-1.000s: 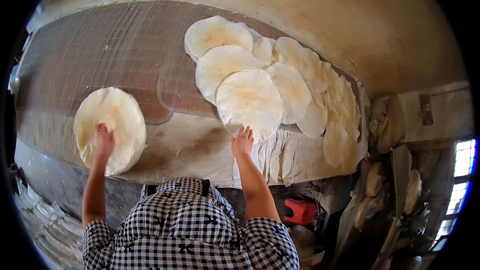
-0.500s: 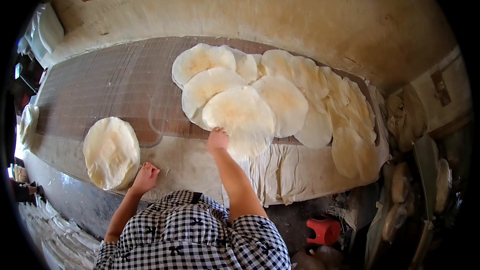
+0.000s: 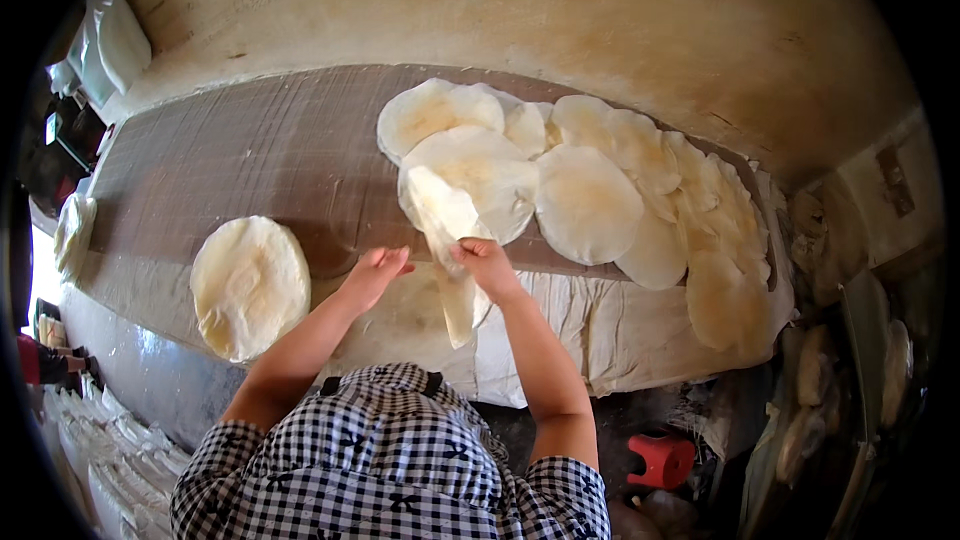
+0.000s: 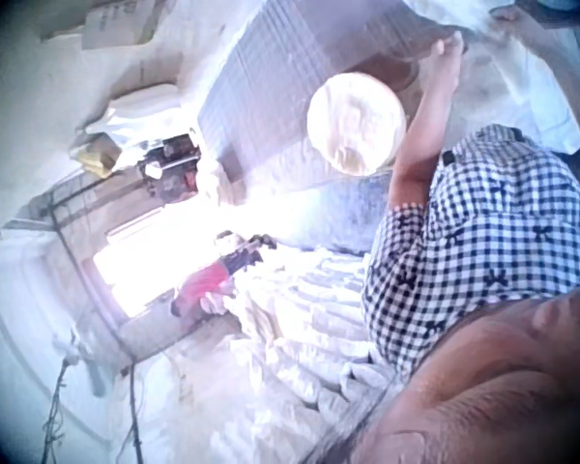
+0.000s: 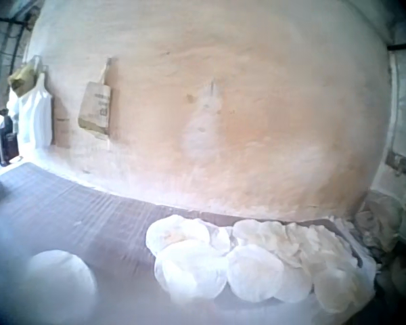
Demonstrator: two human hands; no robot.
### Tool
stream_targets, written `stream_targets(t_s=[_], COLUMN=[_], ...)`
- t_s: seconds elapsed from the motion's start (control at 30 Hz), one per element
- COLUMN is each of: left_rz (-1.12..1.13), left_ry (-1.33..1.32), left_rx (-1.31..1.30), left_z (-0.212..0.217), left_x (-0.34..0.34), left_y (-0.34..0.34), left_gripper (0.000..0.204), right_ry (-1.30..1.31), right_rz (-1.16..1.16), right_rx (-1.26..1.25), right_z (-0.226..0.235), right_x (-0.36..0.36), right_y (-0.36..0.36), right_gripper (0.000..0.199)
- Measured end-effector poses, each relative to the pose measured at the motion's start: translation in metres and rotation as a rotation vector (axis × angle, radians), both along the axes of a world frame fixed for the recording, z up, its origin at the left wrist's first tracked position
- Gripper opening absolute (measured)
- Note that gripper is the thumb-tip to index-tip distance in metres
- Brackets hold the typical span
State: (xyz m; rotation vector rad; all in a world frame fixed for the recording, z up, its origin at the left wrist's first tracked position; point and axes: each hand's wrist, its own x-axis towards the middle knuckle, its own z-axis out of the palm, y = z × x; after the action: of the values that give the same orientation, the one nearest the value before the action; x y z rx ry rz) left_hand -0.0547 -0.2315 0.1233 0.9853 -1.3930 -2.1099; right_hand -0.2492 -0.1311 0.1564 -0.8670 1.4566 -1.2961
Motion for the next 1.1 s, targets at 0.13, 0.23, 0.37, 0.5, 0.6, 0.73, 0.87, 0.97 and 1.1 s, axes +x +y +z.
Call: stream_targets(t_s=[0.13, 0.23, 0.37, 0.5, 0.6, 0.73, 0.87, 0.97, 1.1], left_rz=[0.174, 0.154, 0.127, 0.205, 0.223, 0.358, 0.441, 0.414, 0.340], left_ry=[0.077, 0.097, 0.017, -0.159, -0.167, -0.068, -0.151, -0.250, -0.362], left_rx=[0.299, 0.290, 0.132, 0.009, -0.067, 0.144, 0.239, 0.128, 0.076], left_z=[-0.026, -0.030, -0.040, -0.038, -0.027, -0.028, -0.051, -0.100, -0.144], left_x=[-0.001, 0.019, 0.030, 0.026, 0.026, 0.042, 0.049, 0.065, 0.094], left_y=[-0.004, 0.003, 0.008, 0.012, 0.013, 0.002, -0.009, -0.023, -0.027], left_gripper=[0.035, 0.035, 0.022, 0.028, 0.035, 0.037, 0.040, 0.036, 0.026], right_ry=[-0.168, 0.004, 0.596, 0.936, 1.030, 0.399, 0.109, 0.119, 0.093], right_rz=[0.027, 0.012, -0.052, -0.102, -0.236, -0.467, -0.744, -0.869, -0.982], right_rx=[0.113, 0.124, 0.029, -0.077, -0.122, 0.197, 0.094, 0.084, 0.079], right_z=[-0.034, -0.044, -0.020, -0.032, -0.043, -0.021, -0.034, -0.016, 0.051], right_x=[0.052, 0.078, 0.102, 0.105, 0.102, 0.049, -0.018, -0.067, -0.099], right_y=[0.001, 0.000, -0.008, -0.016, -0.018, -0.009, 0.023, 0.056, 0.101], right_gripper=[0.016, 0.015, 0.020, 0.024, 0.023, 0.014, 0.014, 0.015, 0.009])
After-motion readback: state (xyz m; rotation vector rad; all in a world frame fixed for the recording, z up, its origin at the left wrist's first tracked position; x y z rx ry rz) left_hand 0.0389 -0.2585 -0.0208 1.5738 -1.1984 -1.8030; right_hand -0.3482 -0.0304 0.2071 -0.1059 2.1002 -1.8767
